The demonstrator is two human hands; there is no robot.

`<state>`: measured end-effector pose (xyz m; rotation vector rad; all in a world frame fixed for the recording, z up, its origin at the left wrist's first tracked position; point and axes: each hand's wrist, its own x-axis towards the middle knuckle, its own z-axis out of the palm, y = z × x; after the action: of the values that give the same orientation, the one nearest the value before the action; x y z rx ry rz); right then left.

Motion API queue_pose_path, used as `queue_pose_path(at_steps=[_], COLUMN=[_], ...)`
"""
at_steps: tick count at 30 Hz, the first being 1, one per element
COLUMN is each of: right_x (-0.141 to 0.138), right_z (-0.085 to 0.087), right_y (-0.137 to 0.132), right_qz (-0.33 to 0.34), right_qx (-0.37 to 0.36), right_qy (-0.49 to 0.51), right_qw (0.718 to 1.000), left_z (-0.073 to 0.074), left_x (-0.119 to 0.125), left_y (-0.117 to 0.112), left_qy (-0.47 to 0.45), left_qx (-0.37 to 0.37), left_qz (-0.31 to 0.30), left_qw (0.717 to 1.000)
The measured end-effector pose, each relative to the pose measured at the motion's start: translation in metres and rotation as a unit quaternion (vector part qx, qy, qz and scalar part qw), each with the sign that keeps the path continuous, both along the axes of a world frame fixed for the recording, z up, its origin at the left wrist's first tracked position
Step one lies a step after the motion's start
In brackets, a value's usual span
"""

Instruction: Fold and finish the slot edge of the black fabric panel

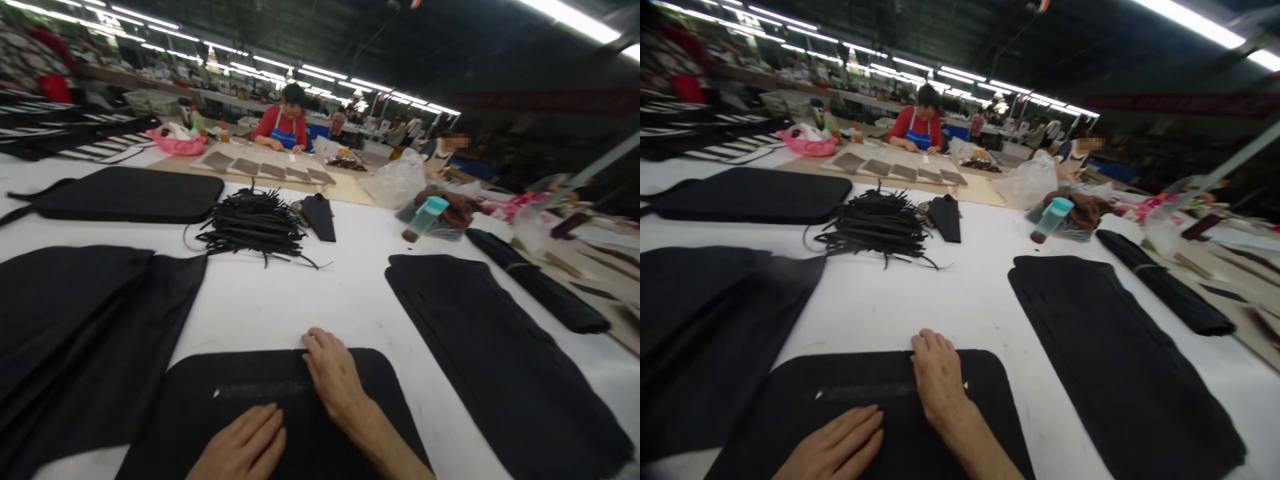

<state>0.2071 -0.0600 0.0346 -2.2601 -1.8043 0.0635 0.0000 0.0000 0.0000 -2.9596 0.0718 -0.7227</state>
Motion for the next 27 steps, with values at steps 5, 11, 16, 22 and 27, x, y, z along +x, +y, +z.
queue_pose_path(at_steps=[5,11,16,22,27], right_x=[0.000,-0.005,-0.005,0.001,0.006], right_z=[-0.005,0.000,-0.006,-0.004,0.006], right_y=[0.014,0.018,0.019,0.017,0.011], right_qz=[0.039,0.052,0.053,0.063,0.074], right_qx=[-0.037,-0.056,-0.063,-0.047,0.027], right_qy=[-0.042,-0.059,-0.018,0.086,0.133], right_qw=[0.998,0.995,0.996,0.993,0.988], left_z=[0.015,0.009,0.004,0.017,0.019], left_x=[0.006,0.004,0.005,0.009,0.012], left_y=[-0.011,-0.012,-0.011,-0.004,0.001], left_qy=[0.133,0.148,0.127,0.178,0.206], left_qx=[-0.147,-0.183,-0.178,-0.223,-0.268], left_qz=[-0.046,-0.039,-0.042,-0.057,-0.063], left_qw=[0.979,0.971,0.975,0.957,0.939])
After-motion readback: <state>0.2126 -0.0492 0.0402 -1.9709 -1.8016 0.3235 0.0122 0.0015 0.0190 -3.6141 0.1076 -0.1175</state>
